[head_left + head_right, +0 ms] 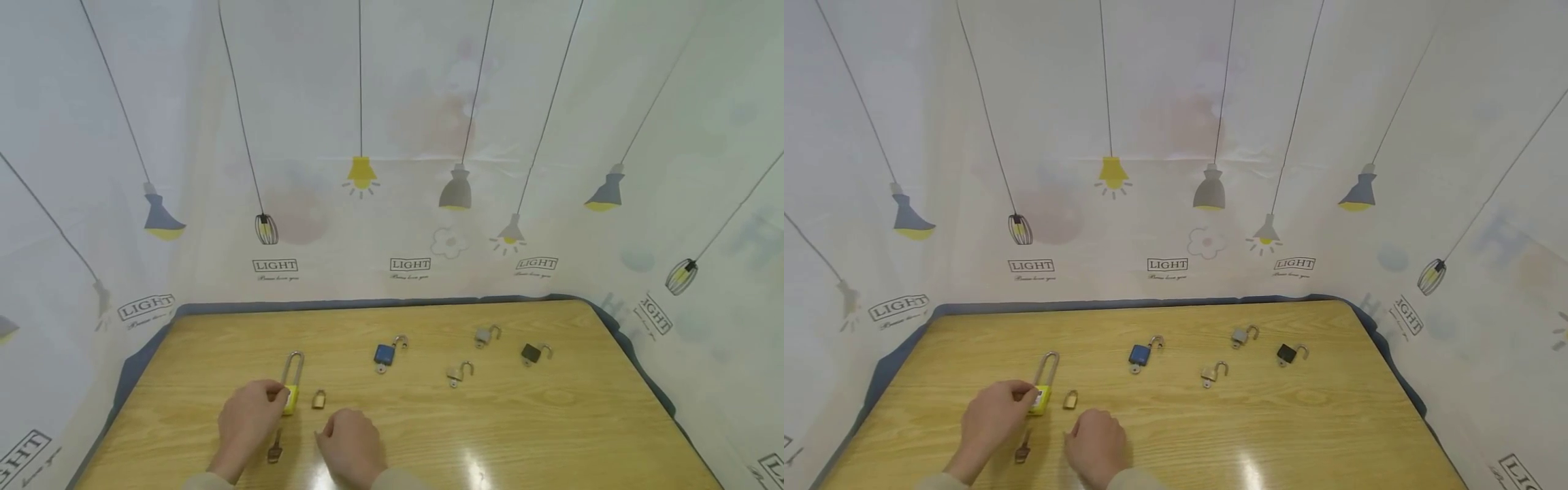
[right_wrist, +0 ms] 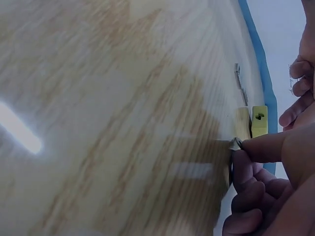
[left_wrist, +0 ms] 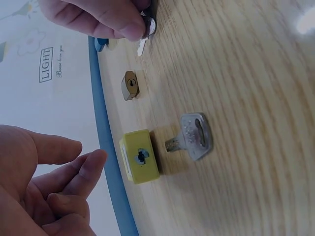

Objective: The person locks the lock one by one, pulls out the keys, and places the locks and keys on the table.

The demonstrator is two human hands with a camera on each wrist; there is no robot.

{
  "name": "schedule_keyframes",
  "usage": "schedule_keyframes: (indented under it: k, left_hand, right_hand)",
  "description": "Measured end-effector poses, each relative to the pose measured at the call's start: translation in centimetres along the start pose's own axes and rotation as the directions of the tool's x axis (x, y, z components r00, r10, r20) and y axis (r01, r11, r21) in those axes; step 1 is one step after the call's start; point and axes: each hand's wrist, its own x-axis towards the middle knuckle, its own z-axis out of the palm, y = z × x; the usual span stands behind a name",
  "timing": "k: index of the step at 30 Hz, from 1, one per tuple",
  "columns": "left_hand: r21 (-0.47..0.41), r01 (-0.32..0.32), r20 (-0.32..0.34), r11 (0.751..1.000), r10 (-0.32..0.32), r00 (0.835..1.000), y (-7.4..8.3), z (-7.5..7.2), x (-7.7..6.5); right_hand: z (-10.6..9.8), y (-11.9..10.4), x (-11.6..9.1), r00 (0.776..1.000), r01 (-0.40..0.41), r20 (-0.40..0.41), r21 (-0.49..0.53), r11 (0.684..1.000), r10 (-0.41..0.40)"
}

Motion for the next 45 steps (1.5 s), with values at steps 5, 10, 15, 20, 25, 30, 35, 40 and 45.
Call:
schedule_keyframes:
  k: [5, 10, 15, 20, 25, 30, 35, 40, 45]
  left_hand:
    - [0.0, 0.003, 0.003, 1.0, -0.003, 1.0, 0.0, 0.2, -0.1]
    - [-0.015, -0.006, 0.008, 1.0, 0.007, 1.0, 0.2, 0.2, -0.2]
    - [-0.031, -0.012, 0.014, 0.999, 0.012, 1.0, 0.5, 0.2, -0.4]
    - [-0.029, -0.03, 0.014, 0.999, 0.03, 0.999, 0.5, 0.4, -0.5]
    - [-0.032, -0.043, 0.011, 0.999, 0.043, 0.999, 0.6, 0.7, -0.5]
    - [-0.036, -0.037, 0.015, 0.999, 0.037, 0.999, 0.6, 0.7, -0.6]
    - [-0.033, -0.024, 0.02, 0.999, 0.024, 0.999, 0.7, 0.7, -0.6]
    - [-0.045, -0.032, 0.026, 0.998, 0.033, 0.999, 0.8, 0.8, -0.6]
    - [-0.046, -0.042, 0.004, 0.998, 0.042, 0.999, 1.2, 0.8, -0.6]
  right_hand:
    - [0.3, 0.0, 0.3, 1.0, 0.013, 0.004, -0.084, 0.996, -0.013]
    - [0.6, -0.7, 0.2, 1.0, 0.007, 0.006, -0.122, 0.993, -0.006]
    - [0.9, -1.4, 0.3, 1.0, 0.018, 0.0, -0.213, 0.977, -0.019]
    - [1.2, -1.8, 0.5, 1.0, 0.021, 0.002, -0.28, 0.96, -0.021]
    - [1.2, -2.0, 0.7, 0.999, 0.032, 0.031, -0.341, 0.94, -0.023]
    - [1.1, -2.1, 0.7, 0.999, 0.021, 0.05, -0.38, 0.925, -0.003]
    - [1.1, -2.0, 0.6, 1.0, 0.0, 0.026, -0.326, 0.945, 0.009]
    - [0.9, -1.2, 0.2, 1.0, -0.005, 0.028, -0.171, 0.985, 0.009]
    - [0.2, -0.3, 0.0, 0.999, 0.02, 0.045, -0.105, 0.994, -0.016]
